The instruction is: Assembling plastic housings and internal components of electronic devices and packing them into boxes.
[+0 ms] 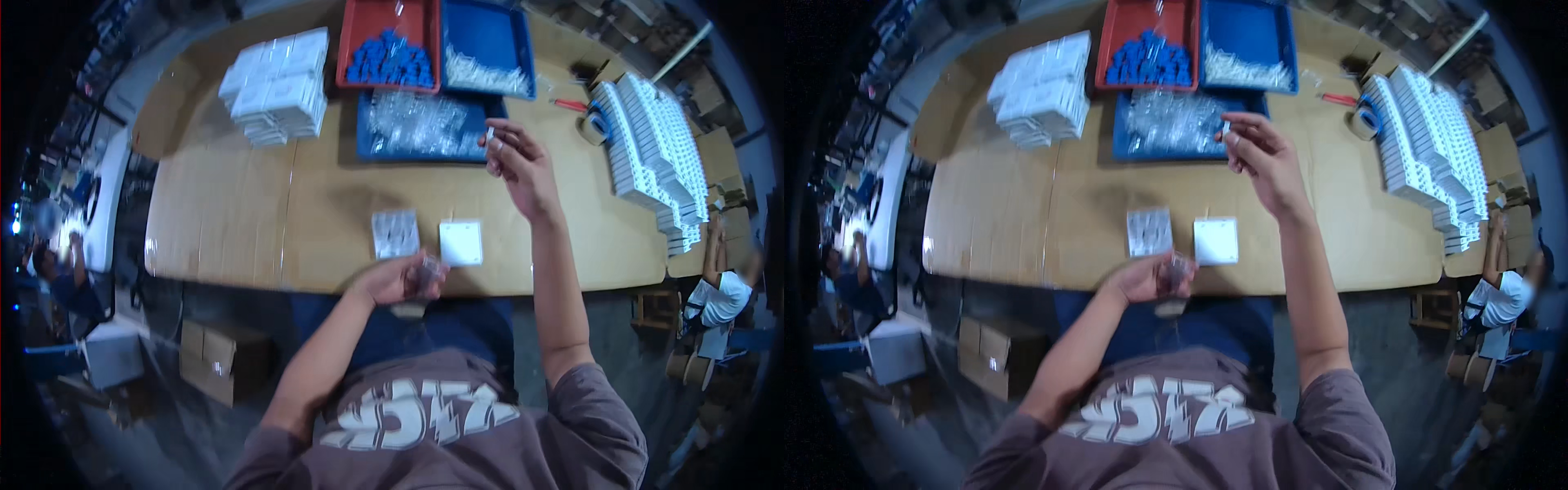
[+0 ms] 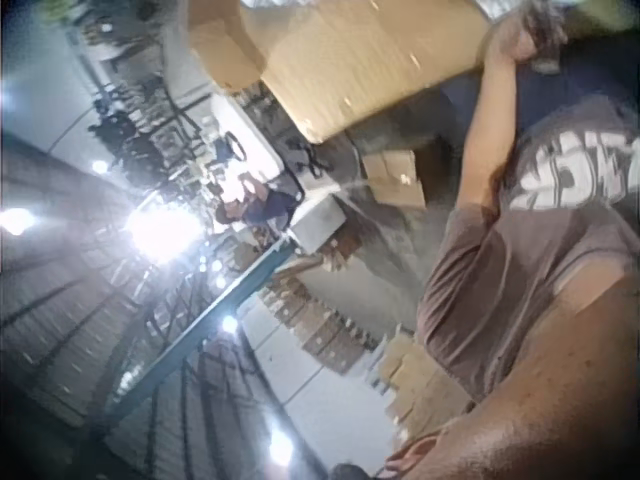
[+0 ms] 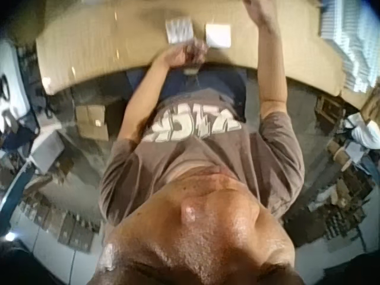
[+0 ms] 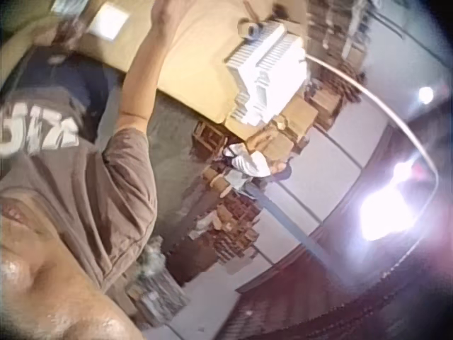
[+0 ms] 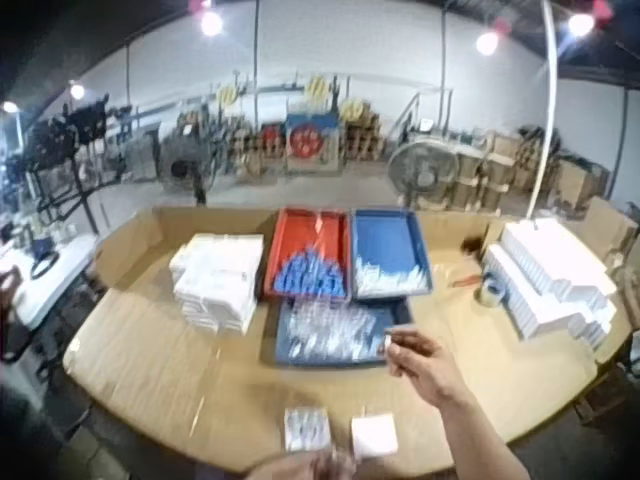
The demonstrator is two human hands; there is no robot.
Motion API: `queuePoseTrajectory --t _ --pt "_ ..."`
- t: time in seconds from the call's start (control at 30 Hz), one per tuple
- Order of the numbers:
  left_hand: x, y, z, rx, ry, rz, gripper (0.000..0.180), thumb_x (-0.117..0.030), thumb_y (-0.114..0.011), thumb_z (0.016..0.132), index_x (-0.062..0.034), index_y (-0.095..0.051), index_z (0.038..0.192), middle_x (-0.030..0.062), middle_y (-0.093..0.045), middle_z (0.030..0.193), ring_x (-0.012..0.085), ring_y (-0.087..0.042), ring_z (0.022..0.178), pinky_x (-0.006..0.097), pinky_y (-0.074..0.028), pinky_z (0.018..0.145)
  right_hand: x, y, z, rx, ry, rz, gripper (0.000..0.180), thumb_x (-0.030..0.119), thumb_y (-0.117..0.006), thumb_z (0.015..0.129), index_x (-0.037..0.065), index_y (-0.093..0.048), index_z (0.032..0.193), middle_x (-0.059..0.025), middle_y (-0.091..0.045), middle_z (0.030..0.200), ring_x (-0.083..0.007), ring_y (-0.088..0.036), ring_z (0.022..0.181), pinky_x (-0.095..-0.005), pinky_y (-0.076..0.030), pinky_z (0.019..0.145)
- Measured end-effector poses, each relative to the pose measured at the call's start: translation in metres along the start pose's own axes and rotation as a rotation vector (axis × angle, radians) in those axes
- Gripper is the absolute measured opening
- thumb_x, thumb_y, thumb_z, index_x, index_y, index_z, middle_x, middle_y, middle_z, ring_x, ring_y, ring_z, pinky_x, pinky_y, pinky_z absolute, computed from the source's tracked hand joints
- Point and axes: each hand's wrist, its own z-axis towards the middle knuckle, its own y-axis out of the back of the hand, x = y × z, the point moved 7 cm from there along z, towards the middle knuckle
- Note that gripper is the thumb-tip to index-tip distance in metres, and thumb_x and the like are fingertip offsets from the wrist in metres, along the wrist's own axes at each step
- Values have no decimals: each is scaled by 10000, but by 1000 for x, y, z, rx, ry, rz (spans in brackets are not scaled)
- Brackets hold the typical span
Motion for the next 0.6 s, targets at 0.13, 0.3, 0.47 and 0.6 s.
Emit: queuePoseTrajectory --t 0.13,0.3,0.47,0.6 --pt "-16 -21 0 23 -42 68 605 -461 -414 1100 49 -539 1399 102 -731 1090 208 -736 917 341 -585 940 -58 -4 -44 16 -179 -261 202 67 -695 967 -10 -679 1153 -43 -713 928 -60 -565 739 -227 -453 667" --pt "-12 -13 -2 22 -73 13 620 -466 -421 1097 69 -531 1388 123 -719 1111 225 -721 949 390 -566 967 -106 -9 -85 103 -362 -337 156 82 -737 940 -17 -699 1054 -22 -705 897 -64 -605 767 -230 -473 669" --pt "-10 -11 -3 -33 -125 35 525 -442 -414 1104 -6 -579 1347 129 -713 1140 235 -715 970 414 -580 951 -107 -24 -100 242 -375 -397 126 59 -745 928 -31 -705 1006 -24 -701 852 -89 -677 841 -240 -529 740" --pt "-11 -15 -3 -34 -145 75 470 -417 -437 1103 -25 -602 1302 124 -711 1160 238 -714 966 415 -582 949 -102 -24 -97 305 -343 -759 124 79 -791 877 29 -736 976 -1 -702 853 -51 -561 704 -232 -425 631"
